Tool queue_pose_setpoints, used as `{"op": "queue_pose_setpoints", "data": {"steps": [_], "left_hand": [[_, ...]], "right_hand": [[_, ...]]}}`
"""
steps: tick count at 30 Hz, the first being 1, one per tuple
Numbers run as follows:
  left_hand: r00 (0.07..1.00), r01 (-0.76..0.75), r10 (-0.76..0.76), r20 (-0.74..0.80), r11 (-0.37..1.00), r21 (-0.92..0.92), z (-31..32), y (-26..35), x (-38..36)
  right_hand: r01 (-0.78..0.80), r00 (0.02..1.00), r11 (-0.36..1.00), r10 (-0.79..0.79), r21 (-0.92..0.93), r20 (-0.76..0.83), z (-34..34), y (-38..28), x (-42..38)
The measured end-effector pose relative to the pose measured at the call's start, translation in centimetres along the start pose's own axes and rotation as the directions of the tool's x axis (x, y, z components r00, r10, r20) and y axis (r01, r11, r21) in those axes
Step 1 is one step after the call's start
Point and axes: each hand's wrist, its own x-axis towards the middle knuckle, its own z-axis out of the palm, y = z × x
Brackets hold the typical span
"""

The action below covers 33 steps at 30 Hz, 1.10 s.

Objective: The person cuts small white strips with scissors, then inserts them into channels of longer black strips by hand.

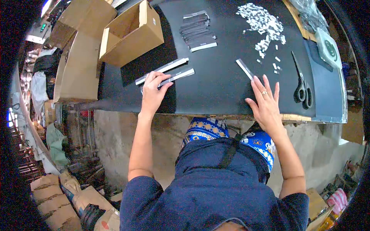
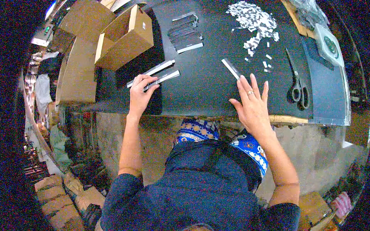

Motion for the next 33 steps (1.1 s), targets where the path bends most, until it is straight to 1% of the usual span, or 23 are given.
{"op": "queue_pose_setpoints", "data": {"steps": [4,5,7,9,11,12,14,17,19,21,24,28,30,33], "left_hand": [[1.0,0.015,-0.015,-0.003,1.0,0.002,0.3,0.2,0.8],[1.0,0.005,-0.006,0.02,1.0,0.01,0.4,0.2,0.9],[0.999,-0.003,0.002,0.041,1.0,0.019,0.3,0.4,1.2],[0.995,0.028,-0.03,0.098,0.999,0.025,0.2,0.6,1.4],[0.996,0.029,-0.03,0.089,1.0,0.013,0.3,0.4,1.4],[0.996,0.025,-0.025,0.08,1.0,0.0,0.3,0.3,1.4],[0.994,0.043,-0.044,0.095,0.999,0.015,0.5,0.0,1.4],[0.993,0.055,-0.057,0.108,0.998,0.026,0.6,-0.4,1.4],[0.993,0.049,-0.051,0.107,0.999,0.021,0.6,-0.3,1.5],[0.995,-0.026,0.021,0.093,0.998,0.053,0.3,0.0,1.7],[0.993,-0.063,0.06,0.105,0.998,0.018,0.2,-0.5,1.9],[0.992,-0.042,0.046,0.117,0.998,-0.036,0.0,-1.0,1.9],[0.99,-0.006,0.016,0.138,0.997,-0.077,0.0,-1.3,2.0],[0.989,-0.022,0.029,0.148,0.999,-0.046,-0.2,-1.4,2.1]], "right_hand": [[0.032,0.999,0.999,-0.032,-0.031,-0.008,0.8,0.3,2.4],[0.035,0.999,0.999,-0.035,-0.032,-0.008,1.1,0.4,2.9],[0.021,0.997,1.0,-0.021,0.002,-0.073,1.4,0.4,3.9],[0.023,0.995,1.0,-0.021,0.019,-0.097,1.4,0.0,4.2],[0.036,0.989,0.994,-0.02,0.106,-0.149,1.4,-0.4,3.8],[0.036,0.989,0.994,-0.02,0.106,-0.146,1.3,-0.6,3.5],[0.053,0.983,0.979,-0.017,0.197,-0.181,1.3,-0.9,2.9],[0.049,0.976,0.972,0.003,0.23,-0.218,1.3,-1.1,2.2],[0.05,0.975,0.97,0.004,0.237,-0.221,1.2,-1.2,2.1],[0.051,0.975,0.968,0.005,0.246,-0.222,1.2,-1.3,2.1],[0.067,0.971,0.967,-0.006,0.244,-0.24,1.1,-1.3,2.2],[0.07,0.972,0.964,-0.007,0.258,-0.237,1.1,-1.1,2.1],[0.068,0.971,0.963,-0.005,0.26,-0.237,1.1,-1.1,2.0],[0.059,0.973,0.965,0.001,0.257,-0.229,1.1,-1.2,2.1]]}}
